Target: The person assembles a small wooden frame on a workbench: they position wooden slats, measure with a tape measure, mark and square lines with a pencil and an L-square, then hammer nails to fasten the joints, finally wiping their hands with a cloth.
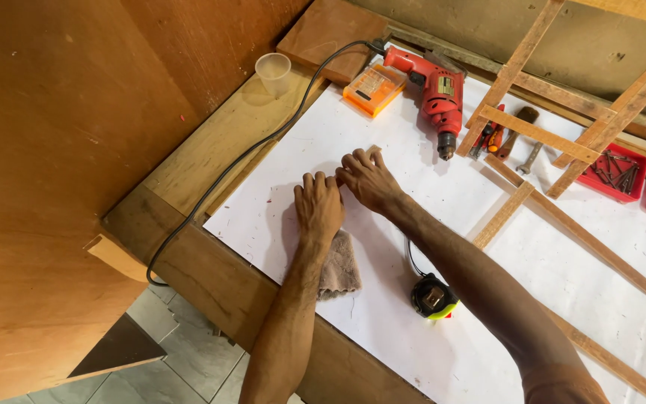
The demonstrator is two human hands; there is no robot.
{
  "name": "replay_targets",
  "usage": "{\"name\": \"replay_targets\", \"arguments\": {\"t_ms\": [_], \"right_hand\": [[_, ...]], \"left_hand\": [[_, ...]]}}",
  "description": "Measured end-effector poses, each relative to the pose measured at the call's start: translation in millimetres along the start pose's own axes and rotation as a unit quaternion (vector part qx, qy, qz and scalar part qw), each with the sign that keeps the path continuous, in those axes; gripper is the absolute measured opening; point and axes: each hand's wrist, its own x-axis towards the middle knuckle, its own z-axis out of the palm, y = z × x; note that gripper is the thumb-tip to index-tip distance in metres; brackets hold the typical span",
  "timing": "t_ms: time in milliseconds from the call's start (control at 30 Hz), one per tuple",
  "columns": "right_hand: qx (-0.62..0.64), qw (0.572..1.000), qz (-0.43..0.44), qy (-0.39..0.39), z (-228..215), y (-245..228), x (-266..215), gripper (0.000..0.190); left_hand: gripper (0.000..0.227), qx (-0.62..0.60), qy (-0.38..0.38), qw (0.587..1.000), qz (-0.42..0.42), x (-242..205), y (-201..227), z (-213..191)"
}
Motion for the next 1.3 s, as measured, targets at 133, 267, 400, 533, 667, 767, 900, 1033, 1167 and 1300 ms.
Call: {"name": "replay_targets", "arguments": {"t_ms": [133, 267, 400, 533, 667, 767, 900, 1033, 1167, 1300], "right_hand": [[-0.104, 0.990, -0.040, 0.085, -28, 6, -13, 0.026], [-0.011, 0.997, 0.042, -0.057, -67, 12, -46, 0.019], [0.055, 0.995, 0.061, 0.061, -116, -3, -99, 0.034], [0.041, 0.990, 0.070, 0.118, -151, -30, -160, 0.047], [0.099, 0.988, 0.087, 0.078, -158, -45, -216, 0.047], [0.155, 0.983, 0.095, 0.018, -165, -57, -241, 0.054], [0.163, 0.971, 0.108, -0.140, -182, -70, -254, 0.084], [0.135, 0.974, 0.089, -0.156, -136, -56, -266, 0.095], [0.188, 0.975, 0.074, -0.093, -111, -45, -274, 0.085], [0.249, 0.958, 0.117, -0.086, -130, -52, -282, 0.076]], "left_hand": [[0.035, 0.002, 0.056, 0.998, 0.032, 0, 2, 8], [0.008, -0.044, 0.111, 0.990, 0.079, -3, 16, -4], [0.011, -0.166, 0.120, 0.973, 0.108, -17, 37, -40], [0.013, -0.246, 0.119, 0.955, 0.117, -38, 57, -53], [0.017, -0.302, 0.060, 0.945, 0.110, -67, 79, -47], [0.021, -0.323, -0.009, 0.941, 0.099, -97, 92, -53], [0.025, -0.364, -0.064, 0.926, 0.080, -132, 108, -63], [0.027, -0.393, -0.090, 0.911, 0.088, -146, 121, -55], [0.028, -0.390, -0.055, 0.913, 0.104, -147, 134, -46], [0.029, -0.402, -0.070, 0.908, 0.095, -144, 144, -46]]}}
